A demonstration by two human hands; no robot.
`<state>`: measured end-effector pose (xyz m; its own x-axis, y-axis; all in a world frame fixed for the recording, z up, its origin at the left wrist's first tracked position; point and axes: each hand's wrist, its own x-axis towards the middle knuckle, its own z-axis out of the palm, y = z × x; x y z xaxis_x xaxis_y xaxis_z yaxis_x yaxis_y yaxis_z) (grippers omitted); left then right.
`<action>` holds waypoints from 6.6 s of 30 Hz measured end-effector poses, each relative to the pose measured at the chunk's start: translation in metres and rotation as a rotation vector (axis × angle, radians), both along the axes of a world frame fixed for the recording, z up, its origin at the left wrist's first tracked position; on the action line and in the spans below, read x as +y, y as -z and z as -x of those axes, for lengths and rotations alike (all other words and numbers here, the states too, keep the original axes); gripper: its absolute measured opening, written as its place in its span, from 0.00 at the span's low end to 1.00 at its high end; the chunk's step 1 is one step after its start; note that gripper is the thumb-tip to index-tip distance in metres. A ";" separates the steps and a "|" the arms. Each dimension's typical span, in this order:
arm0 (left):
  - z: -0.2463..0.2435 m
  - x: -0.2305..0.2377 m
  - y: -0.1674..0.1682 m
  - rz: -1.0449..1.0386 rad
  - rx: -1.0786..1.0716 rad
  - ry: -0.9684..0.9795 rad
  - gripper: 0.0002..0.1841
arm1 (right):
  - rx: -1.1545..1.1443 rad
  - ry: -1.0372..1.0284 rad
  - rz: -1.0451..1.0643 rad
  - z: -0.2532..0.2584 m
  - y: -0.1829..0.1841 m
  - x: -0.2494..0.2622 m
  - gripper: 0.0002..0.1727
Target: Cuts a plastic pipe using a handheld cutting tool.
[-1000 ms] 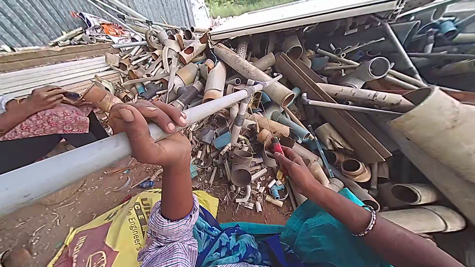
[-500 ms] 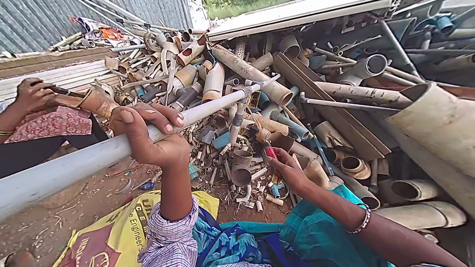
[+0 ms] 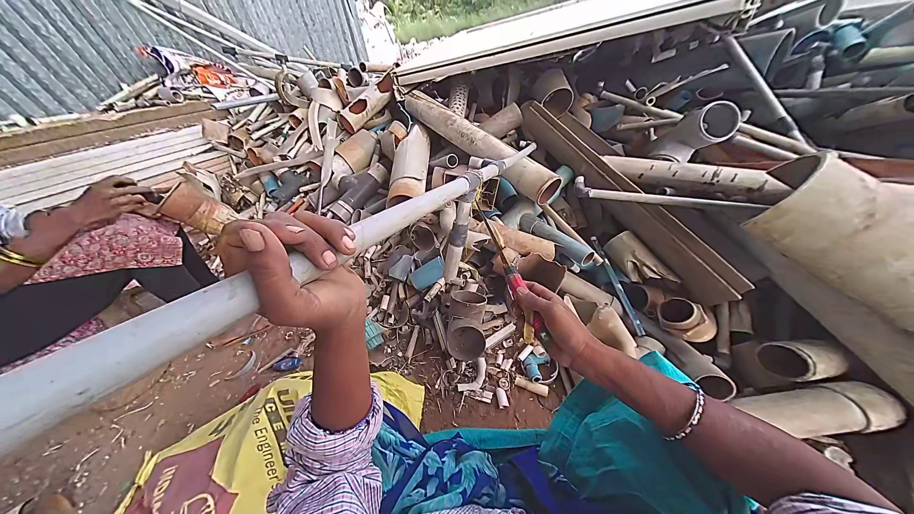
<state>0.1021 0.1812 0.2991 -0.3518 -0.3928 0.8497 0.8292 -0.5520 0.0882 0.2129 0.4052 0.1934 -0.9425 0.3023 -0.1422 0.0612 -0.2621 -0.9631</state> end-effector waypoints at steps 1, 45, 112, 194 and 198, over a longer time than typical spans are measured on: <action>-0.001 0.001 0.001 0.002 0.007 -0.010 0.19 | 0.001 0.012 0.037 0.004 0.000 0.002 0.11; -0.012 0.011 0.005 0.078 0.100 0.035 0.16 | 0.034 0.354 0.069 0.103 0.000 0.027 0.16; -0.013 0.043 0.035 0.197 0.112 0.148 0.14 | 0.095 0.339 -0.959 0.088 -0.004 0.036 0.22; 0.018 -0.129 0.001 -0.119 -0.048 0.048 0.28 | 0.376 0.147 -0.646 0.050 -0.035 -0.001 0.20; -0.009 -0.104 -0.007 -0.139 0.000 0.034 0.28 | 0.403 0.239 -0.293 0.048 -0.040 -0.014 0.10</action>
